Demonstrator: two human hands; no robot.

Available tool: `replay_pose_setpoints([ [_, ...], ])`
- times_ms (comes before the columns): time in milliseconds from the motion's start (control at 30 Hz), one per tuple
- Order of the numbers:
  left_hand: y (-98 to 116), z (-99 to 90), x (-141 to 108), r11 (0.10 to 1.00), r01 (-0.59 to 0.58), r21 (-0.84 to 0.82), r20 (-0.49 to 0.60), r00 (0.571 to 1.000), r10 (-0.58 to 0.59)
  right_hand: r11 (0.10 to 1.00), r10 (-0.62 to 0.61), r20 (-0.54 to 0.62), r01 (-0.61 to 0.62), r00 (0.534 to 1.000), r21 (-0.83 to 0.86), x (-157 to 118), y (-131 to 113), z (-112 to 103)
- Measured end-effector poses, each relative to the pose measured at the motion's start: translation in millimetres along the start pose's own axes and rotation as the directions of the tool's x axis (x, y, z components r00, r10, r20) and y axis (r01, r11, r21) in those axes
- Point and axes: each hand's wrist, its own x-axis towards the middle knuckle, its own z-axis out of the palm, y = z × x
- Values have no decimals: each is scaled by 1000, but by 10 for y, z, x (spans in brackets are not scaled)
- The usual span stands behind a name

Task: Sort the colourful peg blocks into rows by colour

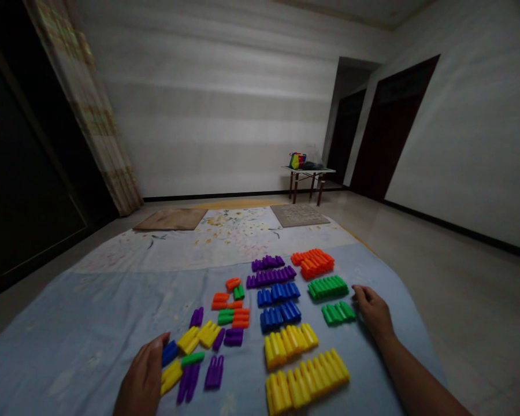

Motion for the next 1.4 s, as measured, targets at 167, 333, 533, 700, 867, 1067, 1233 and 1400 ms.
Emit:
replay_pose_setpoints([
  [167, -7, -3, -19, 1000, 6, 11, 4, 1000, -6, 999, -8, 13, 8, 1000, 38, 8, -4, 0],
  [333, 61, -15, -63, 998, 36, 48, -1, 999, -36, 997, -4, 32, 2, 999, 81, 27, 55, -20],
  [533, 97, -16, -90, 995, 73, 71, -21, 997, -71, 982, 26, 28, -31, 999, 185, 33, 60, -32],
  [700, -19, -38, 82, 991, -19, 134, -45, 999, 26, 965, 59, 29, -65, 998, 256, 40, 34, -17],
  [867, 457, 219, 385, 913, -218, 345, 18, 974, 225, 960, 69, 28, -74, 997, 270, 40, 46, -12],
  [1067, 1215, 878, 661, 837, -332, 435, 255, 937, 240, 973, 92, 63, -103, 994, 207, 42, 74, -15],
  [1233, 1233, 1098, 811, 844, -303, 443, 318, 933, 169, 971, 76, 76, -92, 994, 220, 58, 109, 0],
  [1400, 1180, 981, 874, 921, -174, 350, 282, 956, 73, 968, 93, 69, -107, 993, 226, 65, 108, -2],
])
